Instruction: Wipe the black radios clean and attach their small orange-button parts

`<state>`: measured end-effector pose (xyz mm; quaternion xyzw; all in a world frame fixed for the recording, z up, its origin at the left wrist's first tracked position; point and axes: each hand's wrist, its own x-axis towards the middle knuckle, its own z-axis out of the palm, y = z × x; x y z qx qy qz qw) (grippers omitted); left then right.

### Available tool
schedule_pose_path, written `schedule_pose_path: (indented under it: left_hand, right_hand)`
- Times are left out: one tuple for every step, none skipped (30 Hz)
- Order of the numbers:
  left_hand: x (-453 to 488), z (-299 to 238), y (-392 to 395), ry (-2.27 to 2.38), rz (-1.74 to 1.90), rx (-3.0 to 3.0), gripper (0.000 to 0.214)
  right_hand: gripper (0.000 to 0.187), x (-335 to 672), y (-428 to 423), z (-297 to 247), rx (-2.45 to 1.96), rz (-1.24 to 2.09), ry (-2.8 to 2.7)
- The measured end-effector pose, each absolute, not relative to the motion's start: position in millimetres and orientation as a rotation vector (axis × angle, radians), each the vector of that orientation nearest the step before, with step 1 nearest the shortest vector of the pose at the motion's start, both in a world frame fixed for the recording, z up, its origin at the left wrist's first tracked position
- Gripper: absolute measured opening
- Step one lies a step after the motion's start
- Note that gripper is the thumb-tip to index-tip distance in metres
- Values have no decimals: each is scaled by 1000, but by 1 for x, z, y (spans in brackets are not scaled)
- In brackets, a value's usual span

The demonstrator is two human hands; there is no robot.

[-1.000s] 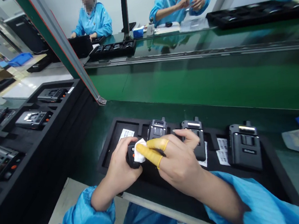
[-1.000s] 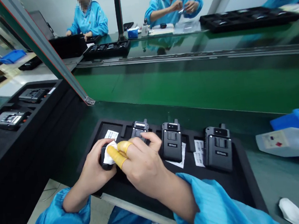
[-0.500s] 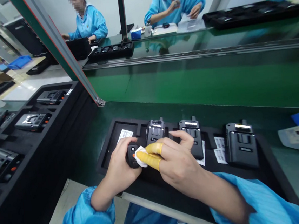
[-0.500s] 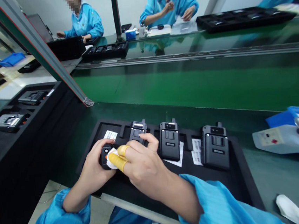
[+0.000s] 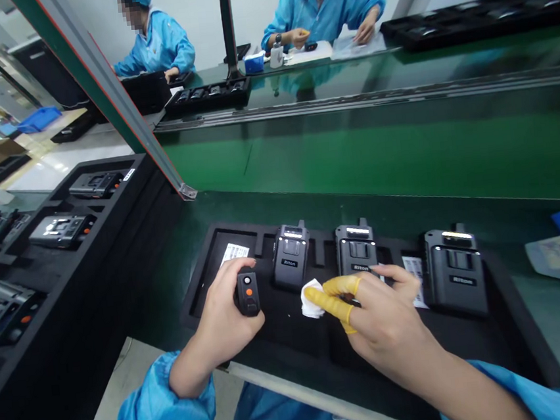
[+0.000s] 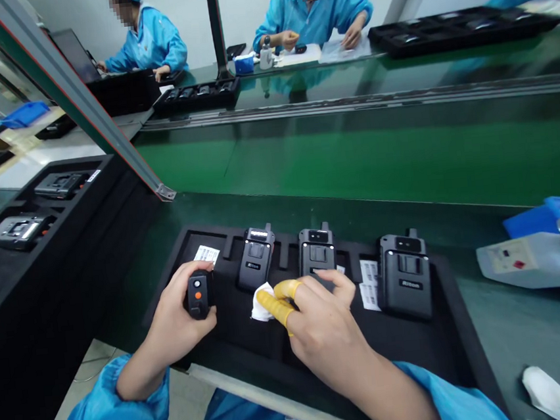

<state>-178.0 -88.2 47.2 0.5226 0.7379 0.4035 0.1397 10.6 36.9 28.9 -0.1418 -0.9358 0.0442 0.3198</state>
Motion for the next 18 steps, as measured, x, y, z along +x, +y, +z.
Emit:
schedule_pose_path:
  left_hand:
    - [-180, 47, -88, 2137, 1147, 1519, 52]
    - [-184, 47, -87, 2142, 1124, 1527, 52]
    - [-189, 48, -84, 2156, 1095, 1524, 52]
    - [-195, 49, -80, 2179, 1060, 1503, 56]
    - [-202, 50, -74, 2217, 1017, 1471, 63]
    - [-209, 52, -66, 2280, 958, 1422, 74]
    - [-215, 55, -56, 2357, 874, 1377, 84]
    - [-220, 57, -45, 2459, 749, 1351, 91]
    - [-224, 59, -34, 2571, 582, 1340, 94]
    - [-227, 61, -23, 2665, 410, 1333, 94]
    - [-229, 62, -13, 2730, 257, 1340, 93]
    - [-229, 62, -5, 2770, 140, 1351, 89]
    - [-228, 62, 2, 2788, 64, 1367, 85]
    - [-227, 61, 6, 2792, 22, 1388, 80]
    - [-225, 61, 7, 2793, 1, 1406, 76]
    - [-223, 60, 7, 2796, -13, 1420, 73]
    - [-219, 59, 5, 2807, -26, 1446, 71]
    - [-214, 59, 2, 2821, -26, 1491, 69]
  right_hand:
    - [38, 13, 36, 26, -390, 119, -2446]
    - [37, 15, 36, 24, -407, 118, -2427]
    - [36, 17, 35, 21, -424, 113, -2404]
    - [35, 19, 35, 18, -437, 103, -2380]
    - [34, 20, 36, 16, -452, 91, -2356]
    - [33, 21, 36, 13, -463, 79, -2337]
    - [32, 22, 37, 11, -474, 69, -2325]
    - [31, 22, 37, 8, -483, 62, -2320]
    - [30, 23, 38, 6, -488, 54, -2321]
    - [29, 24, 39, 5, -494, 51, -2330]
    - [29, 24, 39, 4, -499, 51, -2341]
    - [28, 25, 39, 3, -501, 49, -2350]
    - [28, 25, 39, 2, -505, 46, -2352]
    - [29, 26, 39, 2, -508, 41, -2348]
    - [29, 26, 39, 2, -509, 35, -2339]
    - [29, 26, 39, 2, -508, 30, -2326]
    - [29, 26, 39, 3, -504, 27, -2317]
    - [29, 26, 39, 4, -501, 29, -2311]
